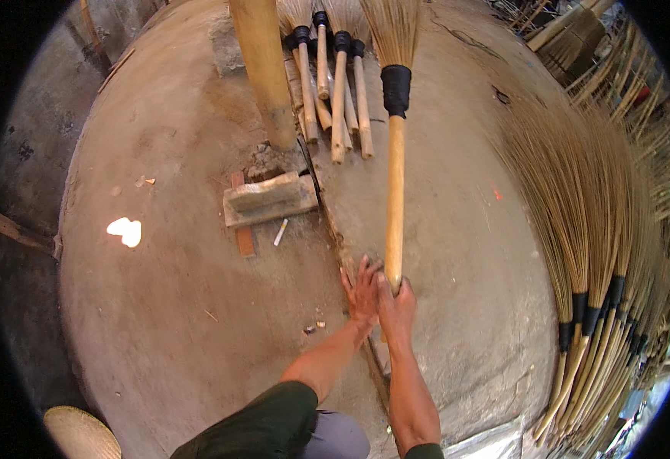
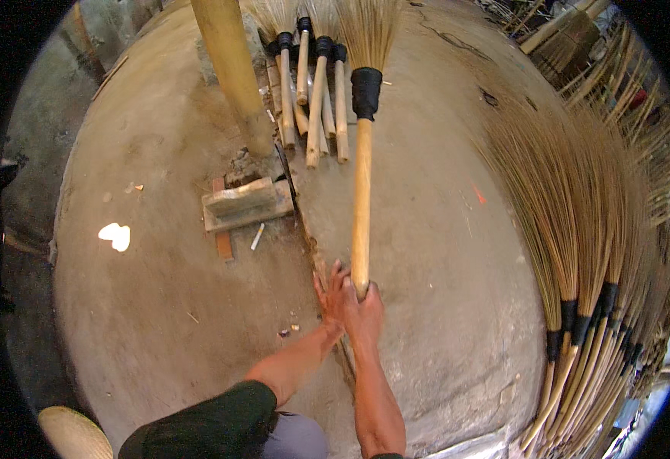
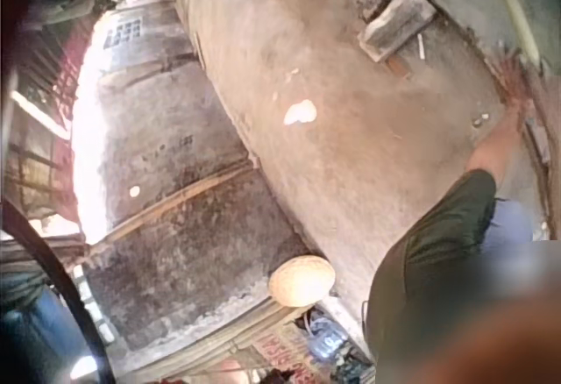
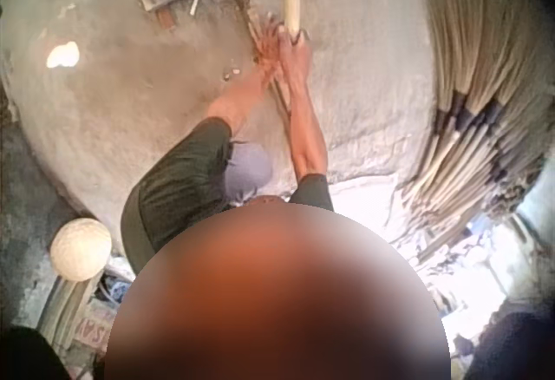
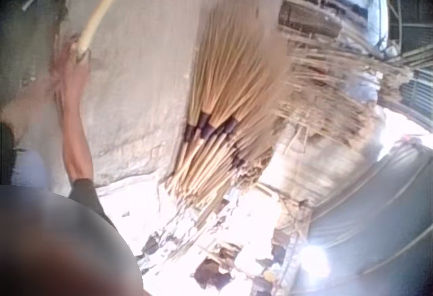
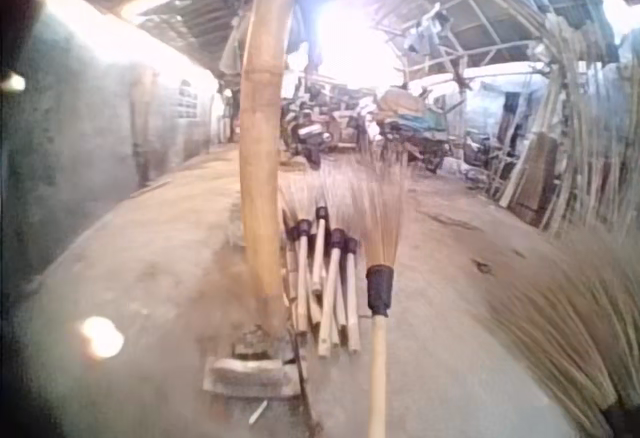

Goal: The person sits on the floor and repeatedly trims the bristles of a straw broom using shears. After each trim, the person places the broom on the floor and picks up another one to continue the process.

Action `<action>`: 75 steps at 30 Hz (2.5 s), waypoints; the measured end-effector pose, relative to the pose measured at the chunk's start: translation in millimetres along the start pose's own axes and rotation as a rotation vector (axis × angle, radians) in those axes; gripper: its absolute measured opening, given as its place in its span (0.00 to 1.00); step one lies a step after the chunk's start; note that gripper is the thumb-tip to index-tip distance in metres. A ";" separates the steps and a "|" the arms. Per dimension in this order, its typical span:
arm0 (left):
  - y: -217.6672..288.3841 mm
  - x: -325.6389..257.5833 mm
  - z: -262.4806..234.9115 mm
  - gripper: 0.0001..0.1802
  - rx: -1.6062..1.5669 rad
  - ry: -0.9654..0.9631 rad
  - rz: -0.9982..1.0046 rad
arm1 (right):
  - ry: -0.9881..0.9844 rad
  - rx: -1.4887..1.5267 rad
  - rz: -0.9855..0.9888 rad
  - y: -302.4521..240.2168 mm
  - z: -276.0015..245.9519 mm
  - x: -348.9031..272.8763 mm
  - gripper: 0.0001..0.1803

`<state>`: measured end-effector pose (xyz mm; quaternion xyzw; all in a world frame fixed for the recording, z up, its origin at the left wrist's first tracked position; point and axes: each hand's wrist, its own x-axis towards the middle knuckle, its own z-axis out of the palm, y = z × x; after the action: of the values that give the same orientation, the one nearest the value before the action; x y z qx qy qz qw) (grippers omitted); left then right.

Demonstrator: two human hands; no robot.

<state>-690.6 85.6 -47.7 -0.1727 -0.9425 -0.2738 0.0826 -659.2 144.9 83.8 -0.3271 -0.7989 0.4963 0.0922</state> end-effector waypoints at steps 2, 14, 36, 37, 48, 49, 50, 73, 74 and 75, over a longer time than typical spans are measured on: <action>0.2 0.5 -5.5 0.32 -0.043 -0.019 0.002 | -0.052 -0.054 0.017 -32.9 23.8 45.2 0.28; 7.1 8.8 -26.5 0.22 -0.130 -0.027 0.023 | -0.221 0.117 -0.571 -105.0 52.3 157.7 0.37; 311.6 -204.9 36.3 0.34 -0.243 -0.686 1.024 | 0.843 0.050 0.275 275.0 -344.5 -281.0 0.19; 326.0 -222.6 46.5 0.36 -0.250 -0.736 1.026 | 0.841 -0.029 0.273 283.8 -361.5 -283.7 0.19; 338.2 -251.4 74.0 0.41 -0.138 -0.739 0.974 | 0.956 -0.643 0.402 431.1 -569.7 -206.1 0.50; 339.9 -251.2 73.1 0.41 -0.141 -0.746 0.968 | 0.984 -0.723 0.414 437.5 -578.5 -192.8 0.51; 341.0 -250.9 72.5 0.41 -0.148 -0.730 0.972 | 0.931 -0.723 0.521 441.2 -581.9 -184.8 0.50; 365.6 -218.6 6.4 0.25 -0.847 -0.984 0.287 | 1.154 0.177 0.561 233.8 -463.1 -610.0 0.13; 383.9 -222.4 -25.6 0.29 -0.807 -0.923 0.547 | 1.148 0.484 0.324 239.7 -427.6 -602.4 0.09; 406.0 -230.7 -59.4 0.33 -0.831 -0.997 0.655 | 1.072 0.630 0.195 242.3 -394.6 -591.4 0.09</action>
<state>-322.7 309.5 142.2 -0.5675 -0.5862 -0.4591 -0.3515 86.3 141.9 175.5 -0.5589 -0.4236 0.4810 0.5261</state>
